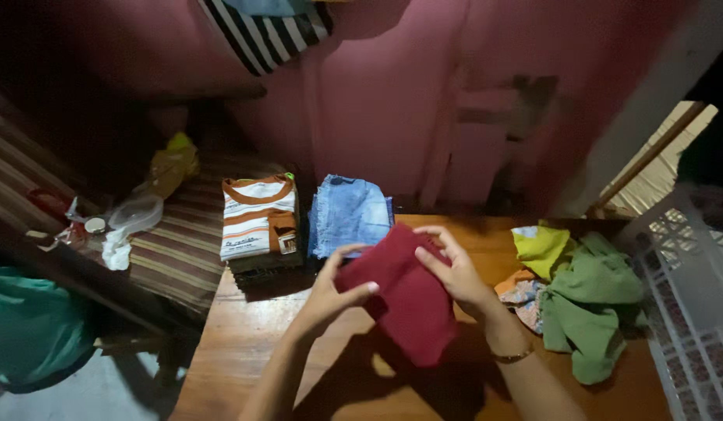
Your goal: The person folds several garments on a wooden table, including a maroon t-shirt, a green long-sleeved shirt, and a patterned cloth. Each item is smoothed, folded into a compact rectangle, and stacked on top of previously folded clothes.
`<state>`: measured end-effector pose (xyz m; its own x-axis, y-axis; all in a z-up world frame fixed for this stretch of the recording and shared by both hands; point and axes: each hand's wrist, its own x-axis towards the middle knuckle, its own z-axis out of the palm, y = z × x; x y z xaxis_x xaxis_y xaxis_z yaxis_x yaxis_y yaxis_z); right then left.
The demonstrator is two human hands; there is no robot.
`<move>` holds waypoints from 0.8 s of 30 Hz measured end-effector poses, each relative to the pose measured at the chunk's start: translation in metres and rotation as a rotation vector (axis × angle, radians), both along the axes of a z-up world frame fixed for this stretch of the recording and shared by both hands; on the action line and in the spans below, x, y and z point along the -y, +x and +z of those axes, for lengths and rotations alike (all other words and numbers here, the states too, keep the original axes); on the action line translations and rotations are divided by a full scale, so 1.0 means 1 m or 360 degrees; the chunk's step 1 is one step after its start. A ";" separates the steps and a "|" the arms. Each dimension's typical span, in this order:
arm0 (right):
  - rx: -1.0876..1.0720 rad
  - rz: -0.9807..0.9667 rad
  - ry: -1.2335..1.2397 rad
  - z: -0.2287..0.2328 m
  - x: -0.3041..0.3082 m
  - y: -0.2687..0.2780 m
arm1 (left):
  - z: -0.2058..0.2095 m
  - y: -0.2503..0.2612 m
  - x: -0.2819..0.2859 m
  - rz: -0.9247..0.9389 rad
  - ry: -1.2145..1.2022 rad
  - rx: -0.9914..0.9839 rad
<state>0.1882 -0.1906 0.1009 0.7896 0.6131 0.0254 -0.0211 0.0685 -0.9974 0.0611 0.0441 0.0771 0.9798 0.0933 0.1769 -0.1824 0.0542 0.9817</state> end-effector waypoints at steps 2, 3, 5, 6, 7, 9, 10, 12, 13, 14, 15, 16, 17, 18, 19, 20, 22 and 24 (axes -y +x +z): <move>-0.0058 -0.0229 0.0197 -0.001 -0.019 0.012 | 0.011 0.011 -0.007 0.0035 -0.0451 -0.0049; -0.0089 -0.0343 0.0295 -0.004 -0.030 0.018 | 0.016 0.016 -0.010 0.0052 -0.0677 -0.0073; -0.0119 -0.0510 0.0392 -0.013 -0.049 0.030 | 0.022 0.022 -0.018 0.0121 -0.0563 -0.0096; -0.0134 -0.0594 0.0439 -0.019 -0.057 0.036 | 0.025 0.027 -0.022 0.0155 -0.0508 -0.0108; -0.0181 -0.0593 0.0452 -0.026 -0.066 0.042 | 0.027 0.034 -0.027 0.0239 -0.0404 -0.0103; -0.0277 -0.0597 0.0474 -0.041 -0.080 0.055 | 0.028 0.051 -0.036 0.0401 -0.0200 -0.0099; -0.0201 -0.0601 0.0435 -0.050 -0.088 0.062 | 0.026 0.057 -0.043 0.0422 0.0082 0.0057; -0.0044 -0.0601 0.0354 -0.067 -0.105 0.080 | 0.017 0.072 -0.060 0.0475 0.0643 0.0372; 0.0148 -0.0637 0.0262 -0.074 -0.111 0.089 | 0.012 0.083 -0.068 0.0498 0.0704 0.0393; 0.0340 -0.0672 0.0170 -0.081 -0.117 0.099 | 0.007 0.095 -0.077 0.0520 0.0766 0.0415; 0.0530 -0.0708 0.0075 -0.087 -0.121 0.108 | 0.001 0.105 -0.084 0.0541 0.0827 0.0434; 0.0606 -0.0687 0.0049 -0.092 -0.125 0.115 | -0.005 0.113 -0.090 0.0546 0.0910 0.0393; 0.0683 -0.0665 0.0020 -0.095 -0.127 0.120 | -0.010 0.120 -0.096 0.0550 0.0990 0.0353; 0.0759 -0.0643 -0.0008 -0.097 -0.129 0.124 | -0.014 0.125 -0.100 0.0554 0.1070 0.0313; 0.0756 -0.0659 -0.0162 -0.096 -0.128 0.125 | -0.017 0.127 -0.102 0.0526 0.1086 0.0252; 0.0750 -0.0674 -0.0316 -0.094 -0.127 0.124 | -0.017 0.127 -0.103 0.0499 0.1102 0.0192; 0.0760 -0.0712 -0.0507 -0.084 -0.125 0.113 | -0.013 0.122 -0.102 0.0480 0.1218 -0.0008; 0.0799 -0.0769 -0.0578 -0.067 -0.123 0.098 | -0.002 0.112 -0.102 0.0495 0.1418 -0.0281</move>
<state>0.2858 -0.0674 0.0334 0.9180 0.2426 0.3137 0.3872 -0.3768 -0.8415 0.1732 0.1457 0.0748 0.9532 0.2559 0.1608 0.0914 -0.7512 0.6537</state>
